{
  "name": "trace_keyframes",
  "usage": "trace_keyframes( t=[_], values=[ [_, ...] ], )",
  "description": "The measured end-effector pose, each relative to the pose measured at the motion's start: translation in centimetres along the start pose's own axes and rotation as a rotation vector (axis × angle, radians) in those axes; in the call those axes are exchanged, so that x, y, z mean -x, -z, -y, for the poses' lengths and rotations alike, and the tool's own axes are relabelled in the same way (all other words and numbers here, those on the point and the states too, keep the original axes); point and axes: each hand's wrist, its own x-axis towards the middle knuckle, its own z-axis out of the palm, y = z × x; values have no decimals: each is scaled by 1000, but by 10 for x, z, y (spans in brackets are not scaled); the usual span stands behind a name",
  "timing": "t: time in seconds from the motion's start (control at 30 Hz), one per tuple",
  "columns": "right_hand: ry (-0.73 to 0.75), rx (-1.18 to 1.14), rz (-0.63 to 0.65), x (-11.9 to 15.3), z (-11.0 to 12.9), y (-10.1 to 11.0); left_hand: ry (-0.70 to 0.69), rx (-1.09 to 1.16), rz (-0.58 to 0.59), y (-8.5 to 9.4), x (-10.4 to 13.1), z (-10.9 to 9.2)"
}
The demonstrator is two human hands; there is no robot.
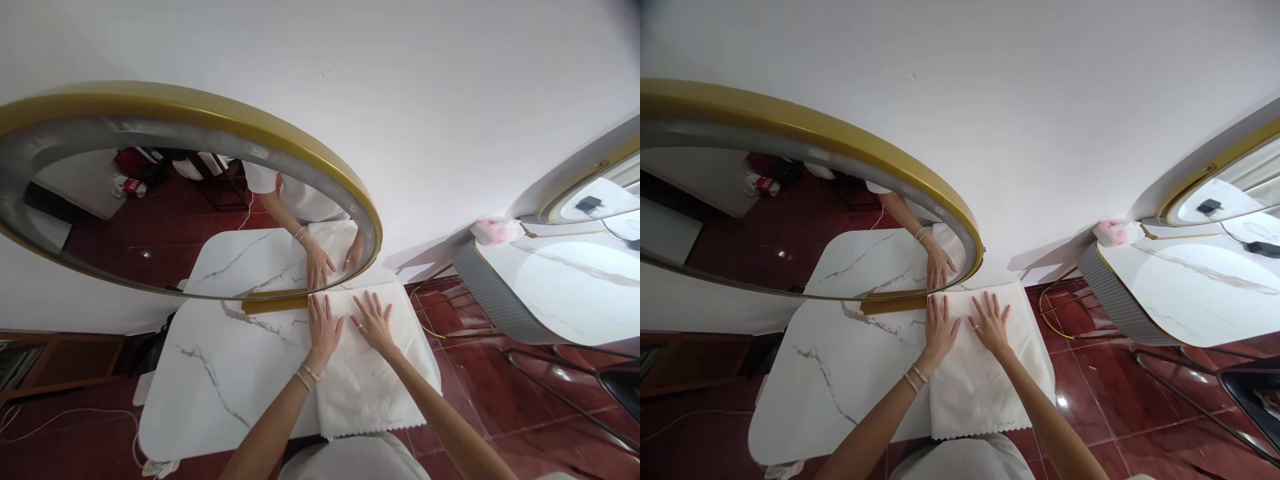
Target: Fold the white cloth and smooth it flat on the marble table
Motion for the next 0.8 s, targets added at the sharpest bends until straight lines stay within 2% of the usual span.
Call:
trace_keyframes(
  t=[0.13,0.3,0.4,0.47,0.53,0.6,0.7,0.8],
  values=[
    [-39,227,40,-34,4,-15,100,-94,86,-4,-44,-12],
    [-115,283,79,-99,-13,-8,202,-161,200,-21,-98,-11],
    [-160,310,73,-124,-22,-3,228,-171,228,-32,-117,-6],
    [-152,323,68,-130,-25,-2,215,-171,236,-33,-119,-5],
    [-135,331,69,-123,-25,-2,163,-161,226,-29,-112,-5],
    [-103,341,68,-105,-26,-3,93,-147,204,-22,-96,-5],
    [-20,379,24,-59,-32,-2,-34,-132,91,-14,-63,-2],
    [19,421,-40,-13,-42,0,-128,-134,-45,-14,-33,1]
  ],
)
